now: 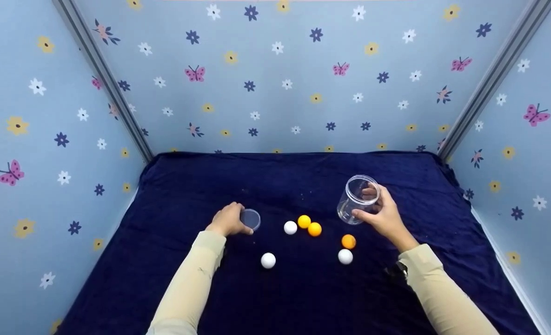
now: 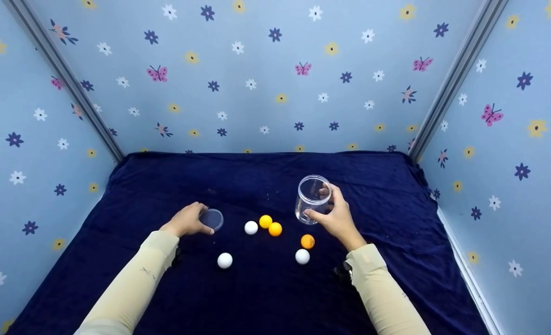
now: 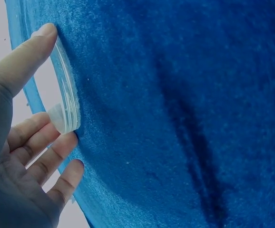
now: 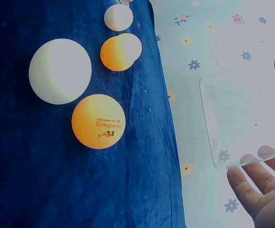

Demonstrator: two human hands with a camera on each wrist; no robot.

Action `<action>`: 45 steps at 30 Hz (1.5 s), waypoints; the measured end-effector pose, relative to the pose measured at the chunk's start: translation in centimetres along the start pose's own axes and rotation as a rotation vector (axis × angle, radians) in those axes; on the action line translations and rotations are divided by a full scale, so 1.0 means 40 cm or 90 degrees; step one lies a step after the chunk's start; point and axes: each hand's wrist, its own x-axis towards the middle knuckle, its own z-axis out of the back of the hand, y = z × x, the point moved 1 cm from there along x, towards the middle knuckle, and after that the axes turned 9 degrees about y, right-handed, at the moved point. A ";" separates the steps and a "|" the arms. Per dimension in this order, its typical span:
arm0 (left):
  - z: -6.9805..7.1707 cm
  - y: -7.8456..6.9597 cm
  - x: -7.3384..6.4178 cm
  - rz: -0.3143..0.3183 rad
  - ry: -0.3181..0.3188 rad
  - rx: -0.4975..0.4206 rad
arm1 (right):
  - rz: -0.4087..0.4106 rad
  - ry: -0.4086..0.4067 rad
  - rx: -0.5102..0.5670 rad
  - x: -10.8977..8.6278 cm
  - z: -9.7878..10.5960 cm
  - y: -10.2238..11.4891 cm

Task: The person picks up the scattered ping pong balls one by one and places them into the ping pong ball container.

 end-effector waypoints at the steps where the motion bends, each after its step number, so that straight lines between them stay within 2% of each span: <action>1: -0.003 0.005 0.005 -0.001 0.001 -0.002 | -0.002 0.001 -0.003 -0.001 -0.003 0.001; 2: -0.008 0.012 0.013 -0.002 0.002 -0.004 | -0.004 0.003 -0.003 -0.002 -0.006 0.003; 7: -0.065 0.098 0.095 -0.033 -0.018 0.002 | 0.015 0.019 -0.003 -0.008 -0.013 0.005; 9: -0.079 0.117 0.112 -0.039 -0.028 -0.002 | 0.022 0.025 -0.002 -0.010 -0.017 0.007; 11: -0.067 0.103 0.098 -0.035 -0.023 0.003 | 0.026 0.034 0.004 -0.012 -0.020 0.011; 16: -0.014 0.033 0.028 -0.024 -0.005 -0.002 | 0.035 0.051 0.009 -0.016 -0.029 0.017; 19: -0.002 0.010 0.009 -0.018 0.000 -0.004 | 0.043 0.056 0.006 -0.017 -0.036 0.019; 24: -0.003 0.014 0.007 -0.025 -0.015 0.003 | 0.058 0.066 0.013 -0.018 -0.047 0.022; 28: -0.001 0.008 0.005 -0.018 -0.003 -0.004 | 0.063 0.075 0.020 -0.020 -0.055 0.023; 33: -0.004 0.011 0.010 -0.019 -0.006 -0.002 | 0.062 0.091 0.023 -0.028 -0.064 0.030; 45: -0.004 0.005 0.010 -0.002 0.004 -0.001 | 0.101 0.133 0.034 -0.046 -0.093 0.051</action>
